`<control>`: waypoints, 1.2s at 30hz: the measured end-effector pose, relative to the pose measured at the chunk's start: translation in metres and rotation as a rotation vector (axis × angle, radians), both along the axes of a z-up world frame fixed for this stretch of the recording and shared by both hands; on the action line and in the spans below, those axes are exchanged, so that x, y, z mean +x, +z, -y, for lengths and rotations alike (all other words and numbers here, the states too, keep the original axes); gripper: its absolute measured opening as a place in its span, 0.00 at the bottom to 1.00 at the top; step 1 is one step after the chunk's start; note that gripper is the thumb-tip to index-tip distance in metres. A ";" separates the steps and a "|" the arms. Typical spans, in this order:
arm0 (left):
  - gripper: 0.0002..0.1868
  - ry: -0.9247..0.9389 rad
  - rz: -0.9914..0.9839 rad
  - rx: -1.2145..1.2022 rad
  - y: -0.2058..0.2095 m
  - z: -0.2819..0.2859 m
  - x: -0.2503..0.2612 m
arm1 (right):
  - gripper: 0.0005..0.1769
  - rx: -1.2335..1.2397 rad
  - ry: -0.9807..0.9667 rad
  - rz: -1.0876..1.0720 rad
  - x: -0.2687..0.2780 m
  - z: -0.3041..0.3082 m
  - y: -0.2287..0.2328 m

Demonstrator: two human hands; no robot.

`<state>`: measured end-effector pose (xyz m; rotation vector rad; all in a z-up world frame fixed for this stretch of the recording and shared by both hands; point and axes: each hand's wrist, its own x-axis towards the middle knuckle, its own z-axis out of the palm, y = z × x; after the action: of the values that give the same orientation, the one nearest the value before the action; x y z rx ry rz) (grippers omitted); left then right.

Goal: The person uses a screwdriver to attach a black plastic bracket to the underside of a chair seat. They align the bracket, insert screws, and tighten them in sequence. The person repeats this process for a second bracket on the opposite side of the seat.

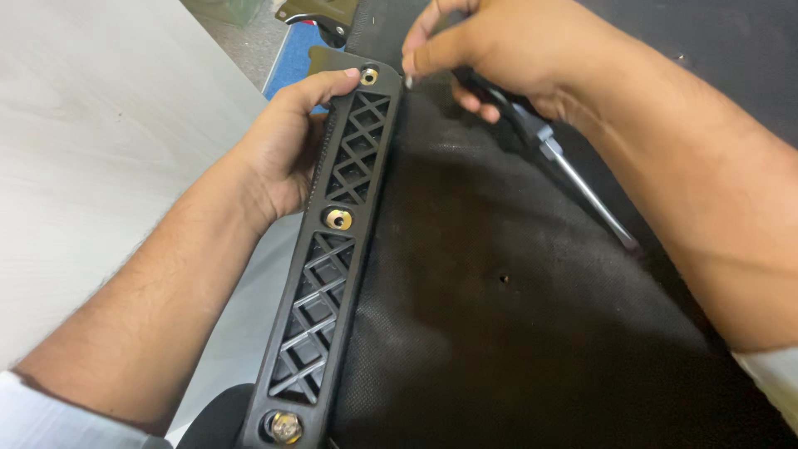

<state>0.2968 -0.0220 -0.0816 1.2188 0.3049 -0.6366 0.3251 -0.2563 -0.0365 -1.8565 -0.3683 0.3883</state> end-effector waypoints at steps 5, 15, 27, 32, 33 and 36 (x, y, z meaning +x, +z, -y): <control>0.29 0.095 0.033 0.066 0.000 0.001 -0.001 | 0.05 -0.064 0.013 0.087 0.024 -0.020 -0.002; 0.11 0.379 0.738 0.574 0.007 0.003 -0.003 | 0.11 -0.202 0.049 0.248 0.020 -0.040 0.007; 0.04 0.257 0.969 0.845 0.000 0.010 0.010 | 0.09 -0.278 0.007 0.117 0.017 -0.047 0.010; 0.06 0.285 0.992 0.904 0.008 0.013 0.003 | 0.04 -0.224 -0.013 0.039 0.024 -0.050 0.007; 0.07 0.286 0.967 0.935 0.010 0.013 0.002 | 0.04 -0.223 -0.025 0.021 0.026 -0.051 0.004; 0.08 0.291 0.921 0.968 0.011 0.012 0.001 | 0.04 -0.173 -0.029 -0.014 0.033 -0.054 -0.004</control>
<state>0.2978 -0.0336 -0.0701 2.1879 -0.0231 0.4386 0.3580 -0.2025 -0.0403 -2.0246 -0.3050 0.4245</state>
